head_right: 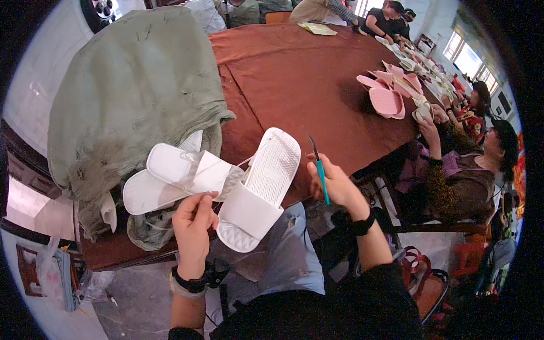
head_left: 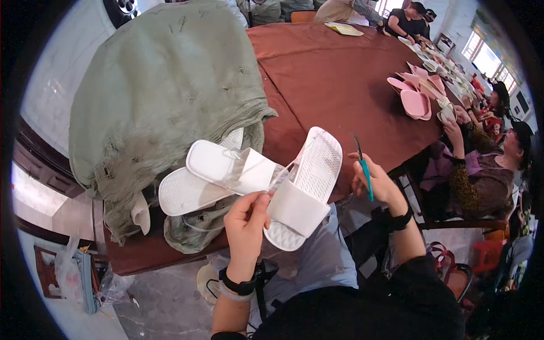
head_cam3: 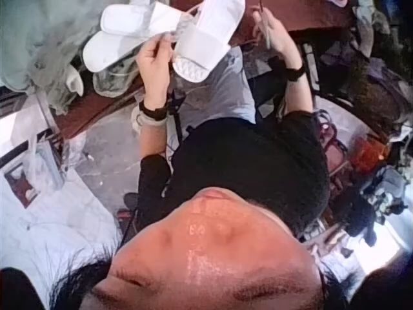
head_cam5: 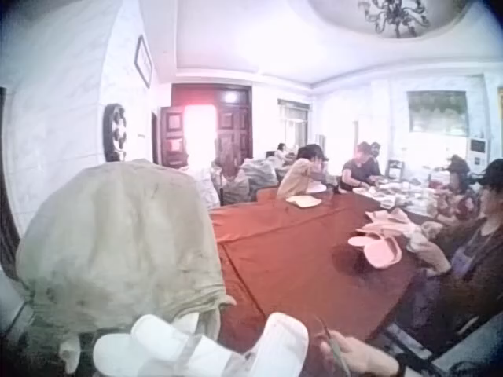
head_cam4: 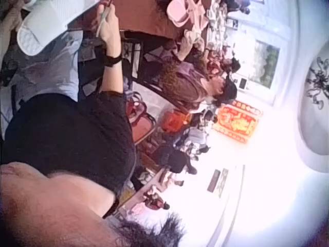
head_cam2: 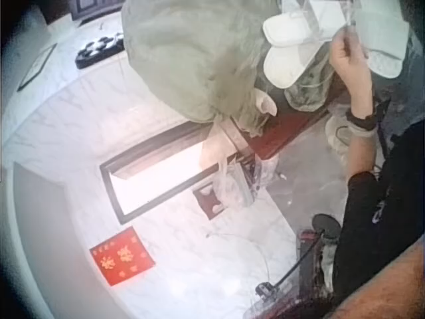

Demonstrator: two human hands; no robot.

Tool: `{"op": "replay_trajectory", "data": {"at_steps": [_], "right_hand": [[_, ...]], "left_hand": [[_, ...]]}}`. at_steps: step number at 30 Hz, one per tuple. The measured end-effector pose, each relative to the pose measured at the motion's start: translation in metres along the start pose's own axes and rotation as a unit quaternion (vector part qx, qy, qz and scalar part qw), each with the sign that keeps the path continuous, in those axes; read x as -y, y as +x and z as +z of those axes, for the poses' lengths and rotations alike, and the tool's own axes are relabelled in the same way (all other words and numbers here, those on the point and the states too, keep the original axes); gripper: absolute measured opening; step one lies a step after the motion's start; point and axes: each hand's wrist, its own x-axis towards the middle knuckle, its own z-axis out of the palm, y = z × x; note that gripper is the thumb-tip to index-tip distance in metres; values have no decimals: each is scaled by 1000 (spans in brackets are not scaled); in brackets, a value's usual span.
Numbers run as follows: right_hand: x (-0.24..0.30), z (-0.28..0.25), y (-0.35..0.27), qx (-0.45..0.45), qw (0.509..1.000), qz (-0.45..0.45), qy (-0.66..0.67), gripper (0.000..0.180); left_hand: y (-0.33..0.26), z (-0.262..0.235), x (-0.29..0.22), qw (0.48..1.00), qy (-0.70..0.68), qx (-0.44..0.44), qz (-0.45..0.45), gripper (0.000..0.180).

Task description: Trimming excess threads and plastic connectors from slippers using scissors and organizing them for packaging.

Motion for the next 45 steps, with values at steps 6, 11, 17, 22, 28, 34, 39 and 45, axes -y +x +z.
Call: {"op": "replay_trajectory", "data": {"at_steps": [6,11,17,22,28,34,39,45], "right_hand": [[10,-26,-20,46,988,-58,-137,61],[25,-10,-34,237,962,-125,-53,58],[35,29,-22,446,877,-56,167,55],[63,37,-15,427,890,-34,157,52],[56,35,-24,268,950,-143,72,41],[22,51,-19,81,891,-260,-363,82],[26,64,-18,47,892,-262,-366,81],[31,78,-23,44,920,-209,-329,80]], "left_hand": [[3,9,2,994,-101,2,-29,23],[0,14,5,997,-70,-10,1,23],[-4,8,-8,940,228,46,250,13],[-14,8,-13,946,241,40,212,11],[-26,-31,-22,928,255,-72,263,12],[-65,-136,-37,810,396,-329,282,14],[-149,-264,-52,675,475,-524,209,24],[-277,-384,12,622,512,-592,42,26]]}}
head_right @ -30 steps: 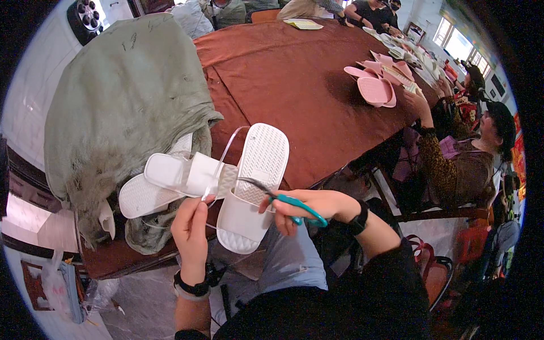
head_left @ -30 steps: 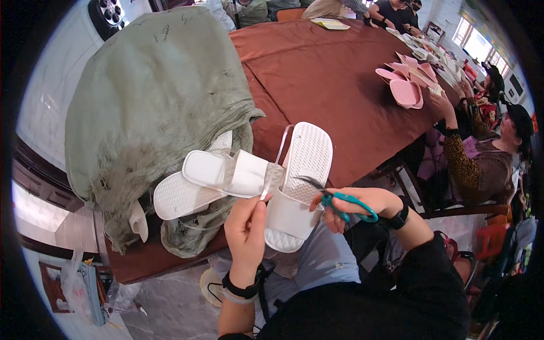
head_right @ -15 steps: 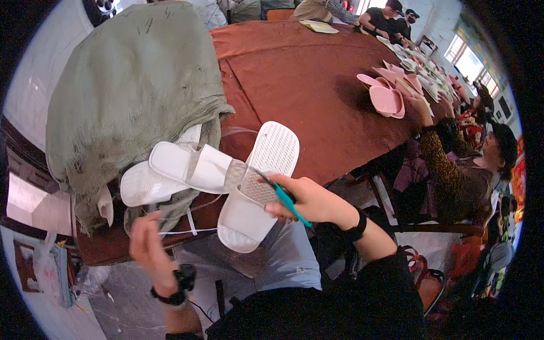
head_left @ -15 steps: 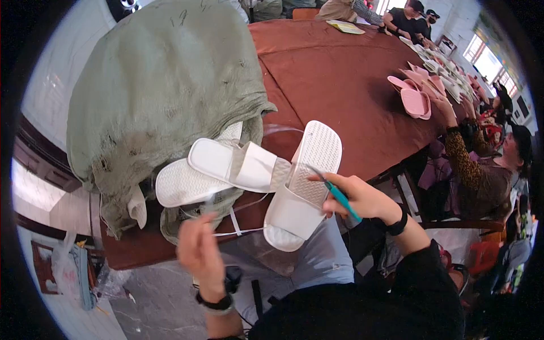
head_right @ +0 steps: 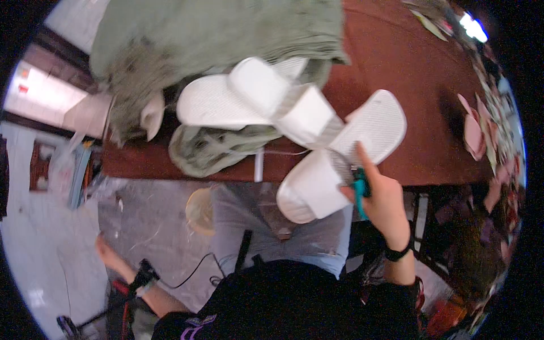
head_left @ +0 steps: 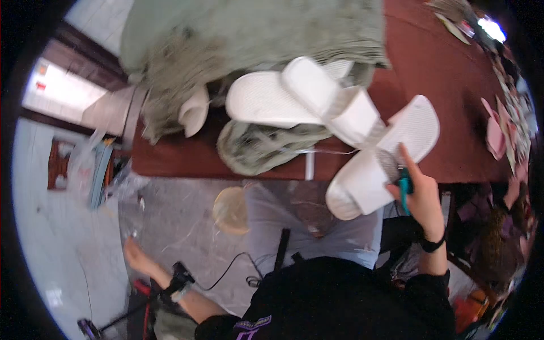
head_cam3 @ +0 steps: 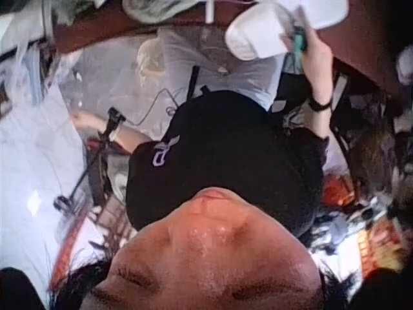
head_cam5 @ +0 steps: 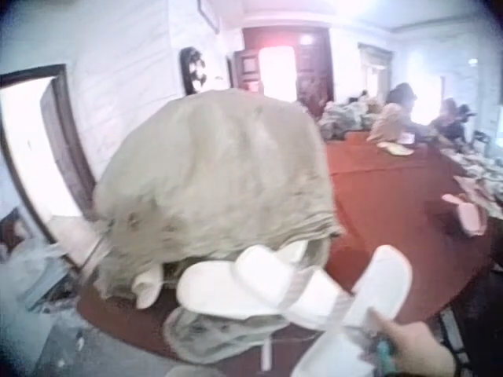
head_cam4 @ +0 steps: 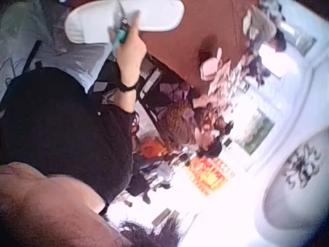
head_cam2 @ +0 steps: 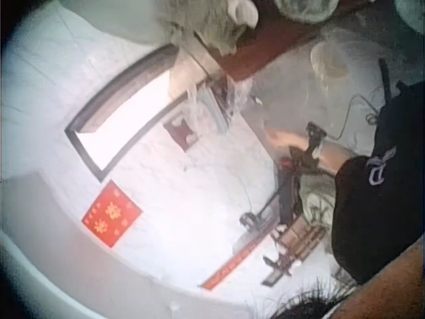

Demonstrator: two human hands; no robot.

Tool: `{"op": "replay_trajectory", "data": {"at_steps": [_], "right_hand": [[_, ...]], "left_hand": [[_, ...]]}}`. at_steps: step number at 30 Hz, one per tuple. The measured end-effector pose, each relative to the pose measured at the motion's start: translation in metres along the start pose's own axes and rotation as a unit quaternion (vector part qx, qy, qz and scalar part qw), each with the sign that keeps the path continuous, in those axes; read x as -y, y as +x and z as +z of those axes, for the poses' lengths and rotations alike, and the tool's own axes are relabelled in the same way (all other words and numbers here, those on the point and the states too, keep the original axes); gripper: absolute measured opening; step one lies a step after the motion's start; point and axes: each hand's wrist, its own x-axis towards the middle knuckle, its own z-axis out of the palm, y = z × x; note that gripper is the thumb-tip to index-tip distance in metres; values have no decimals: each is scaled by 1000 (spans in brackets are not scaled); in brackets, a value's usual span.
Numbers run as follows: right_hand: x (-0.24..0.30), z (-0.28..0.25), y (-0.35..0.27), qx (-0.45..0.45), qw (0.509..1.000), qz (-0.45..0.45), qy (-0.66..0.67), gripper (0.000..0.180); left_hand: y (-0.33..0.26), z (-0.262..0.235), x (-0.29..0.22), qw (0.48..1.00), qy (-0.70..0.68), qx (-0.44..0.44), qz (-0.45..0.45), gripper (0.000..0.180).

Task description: Trimming excess threads and plastic connectors from slippers using scissors and organizing them for packaging.

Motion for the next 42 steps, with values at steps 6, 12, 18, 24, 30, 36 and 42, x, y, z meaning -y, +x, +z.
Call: {"op": "replay_trajectory", "data": {"at_steps": [6,12,18,24,30,36,42], "right_hand": [[2,8,-1,-1,998,23,63,77],[3,12,-1,0,995,35,89,76],[15,6,5,-2,995,-17,96,77],[-7,4,1,5,998,19,63,80],[-15,-15,4,75,996,-28,43,78],[-105,-57,65,-228,965,-1,128,51],[-154,-45,118,-47,949,-4,311,51]], "left_hand": [[-78,97,45,924,-130,198,-300,23],[-121,163,71,918,-142,280,-240,32],[-129,171,102,940,-14,338,-35,57],[-156,104,-183,597,-362,694,-177,28],[-223,112,-295,431,-496,698,-285,38],[-238,113,-319,533,-464,673,-221,29],[-236,104,-327,527,-470,650,-280,30]]}}
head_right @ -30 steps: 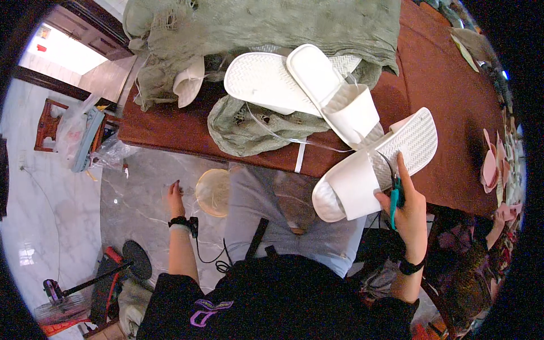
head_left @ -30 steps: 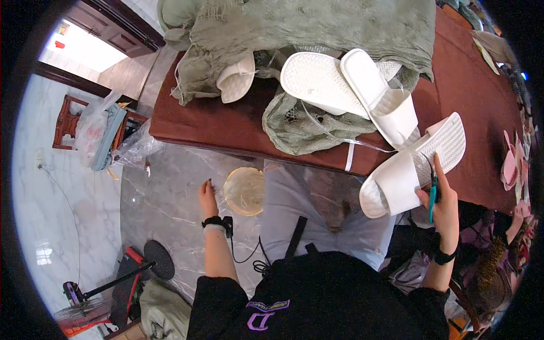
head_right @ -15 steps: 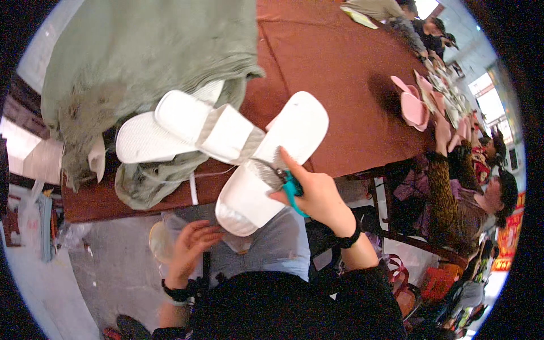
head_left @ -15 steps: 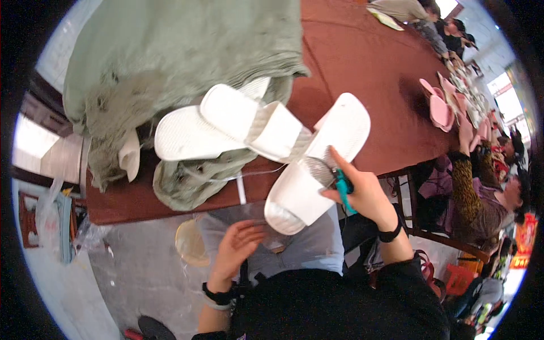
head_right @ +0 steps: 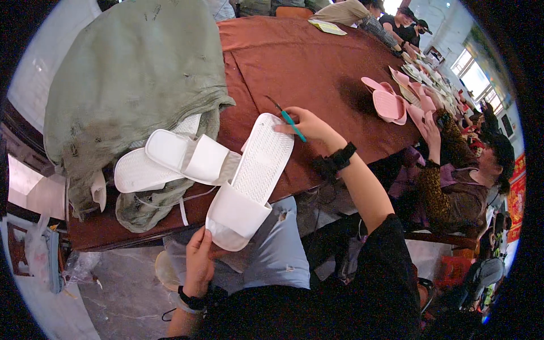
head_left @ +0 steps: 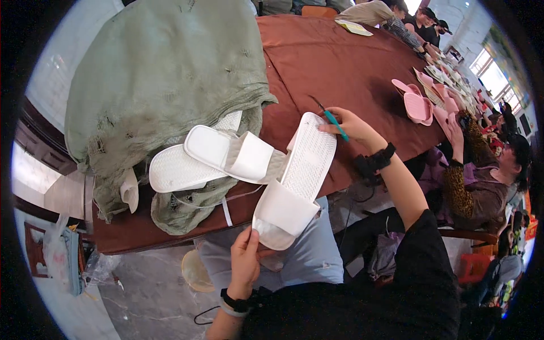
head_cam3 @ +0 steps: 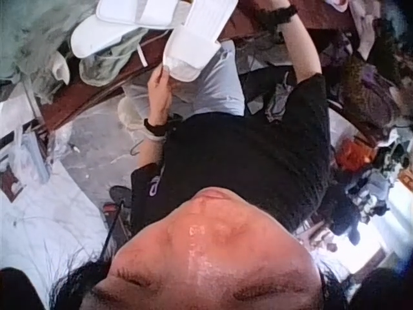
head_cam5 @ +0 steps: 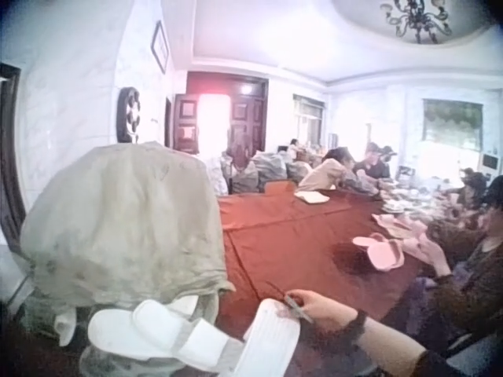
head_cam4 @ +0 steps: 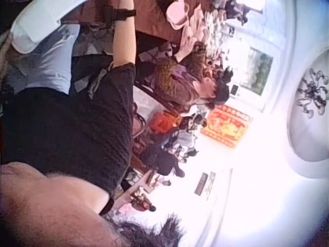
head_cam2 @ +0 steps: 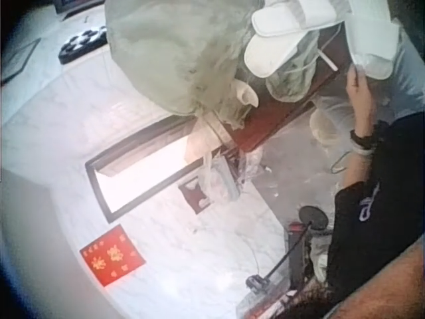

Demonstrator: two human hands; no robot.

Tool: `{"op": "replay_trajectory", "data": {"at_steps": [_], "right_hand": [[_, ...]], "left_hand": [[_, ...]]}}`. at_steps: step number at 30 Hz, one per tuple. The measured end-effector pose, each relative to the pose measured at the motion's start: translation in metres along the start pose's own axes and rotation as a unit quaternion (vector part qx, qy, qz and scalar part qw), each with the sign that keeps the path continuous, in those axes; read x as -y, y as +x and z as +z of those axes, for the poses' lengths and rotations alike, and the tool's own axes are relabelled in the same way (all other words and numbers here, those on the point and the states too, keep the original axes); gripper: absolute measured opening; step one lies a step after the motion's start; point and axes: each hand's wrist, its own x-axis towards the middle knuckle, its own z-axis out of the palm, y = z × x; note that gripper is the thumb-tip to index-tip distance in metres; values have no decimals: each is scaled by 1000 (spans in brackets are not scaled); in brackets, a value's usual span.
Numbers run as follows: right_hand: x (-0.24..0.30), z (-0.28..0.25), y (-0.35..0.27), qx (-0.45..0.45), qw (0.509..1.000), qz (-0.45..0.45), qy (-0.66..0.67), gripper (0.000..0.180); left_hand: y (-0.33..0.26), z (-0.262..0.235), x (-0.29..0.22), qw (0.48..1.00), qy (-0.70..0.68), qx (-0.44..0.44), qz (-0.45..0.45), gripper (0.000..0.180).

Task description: Trimming excess threads and plastic connectors from slippers using scissors and organizing them for packaging.

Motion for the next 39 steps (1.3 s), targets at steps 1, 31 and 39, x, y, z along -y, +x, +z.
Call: {"op": "replay_trajectory", "data": {"at_steps": [1,31,39], "right_hand": [[7,14,1,31,999,1,31,51],[-21,-78,-133,-343,814,39,467,21],[34,-9,-95,-199,910,86,353,29]], "left_hand": [[-3,0,-2,1000,-25,-4,1,31],[23,-3,-109,894,308,19,325,52],[46,-88,-160,697,559,-249,373,56]]}}
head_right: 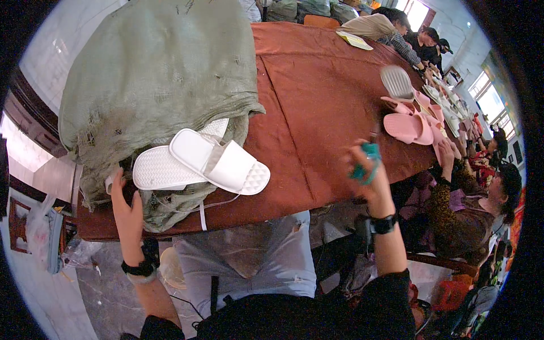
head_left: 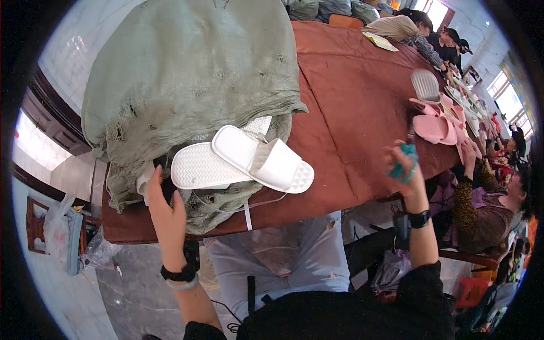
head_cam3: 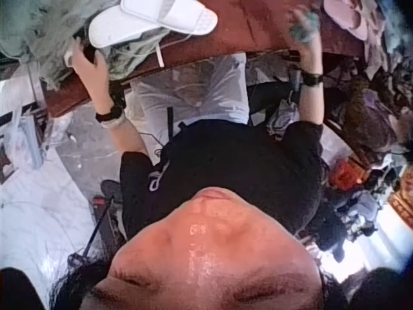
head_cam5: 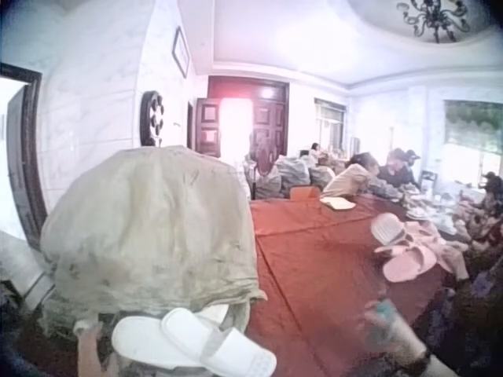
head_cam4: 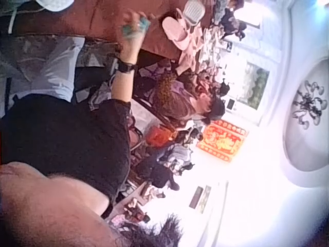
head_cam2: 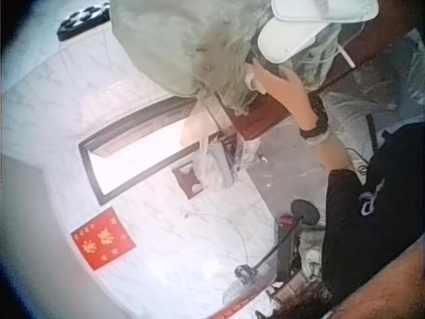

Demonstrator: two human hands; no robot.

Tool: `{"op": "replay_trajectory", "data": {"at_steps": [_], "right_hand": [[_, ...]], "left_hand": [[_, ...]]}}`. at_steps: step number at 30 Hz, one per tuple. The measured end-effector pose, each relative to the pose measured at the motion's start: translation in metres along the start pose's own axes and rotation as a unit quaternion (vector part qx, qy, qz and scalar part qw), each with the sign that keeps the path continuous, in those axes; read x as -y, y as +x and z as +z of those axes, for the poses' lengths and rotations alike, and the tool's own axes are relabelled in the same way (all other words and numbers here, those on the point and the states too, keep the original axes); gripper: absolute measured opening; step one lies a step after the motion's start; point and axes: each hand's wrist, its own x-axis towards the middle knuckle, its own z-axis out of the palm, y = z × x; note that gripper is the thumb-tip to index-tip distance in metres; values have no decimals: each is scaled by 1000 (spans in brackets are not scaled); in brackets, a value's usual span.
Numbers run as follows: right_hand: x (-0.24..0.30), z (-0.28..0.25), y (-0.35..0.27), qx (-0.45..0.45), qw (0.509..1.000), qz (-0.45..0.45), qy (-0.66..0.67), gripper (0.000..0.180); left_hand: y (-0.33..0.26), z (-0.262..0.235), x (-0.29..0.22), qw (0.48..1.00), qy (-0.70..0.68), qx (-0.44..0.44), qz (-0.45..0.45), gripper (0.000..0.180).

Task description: Trimming excess threads and plastic connectors from slippers using scissors and organizing them for packaging.

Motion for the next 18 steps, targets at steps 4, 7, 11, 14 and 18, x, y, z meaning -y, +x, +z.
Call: {"op": "replay_trajectory", "data": {"at_steps": [4,7,11,14,18], "right_hand": [[-32,87,4,176,887,-234,-357,37],[-39,138,14,250,704,-408,-525,42],[-46,167,21,272,657,-459,-533,45],[-37,169,20,300,610,-406,-611,44],[-21,149,5,104,832,-359,-409,25]], "left_hand": [[23,1,6,981,81,90,151,58],[26,5,2,974,82,100,185,50],[13,-5,-10,981,57,70,170,39],[-2,-24,-12,981,80,-14,177,36],[-26,-45,-1,969,146,-144,140,31]]}}
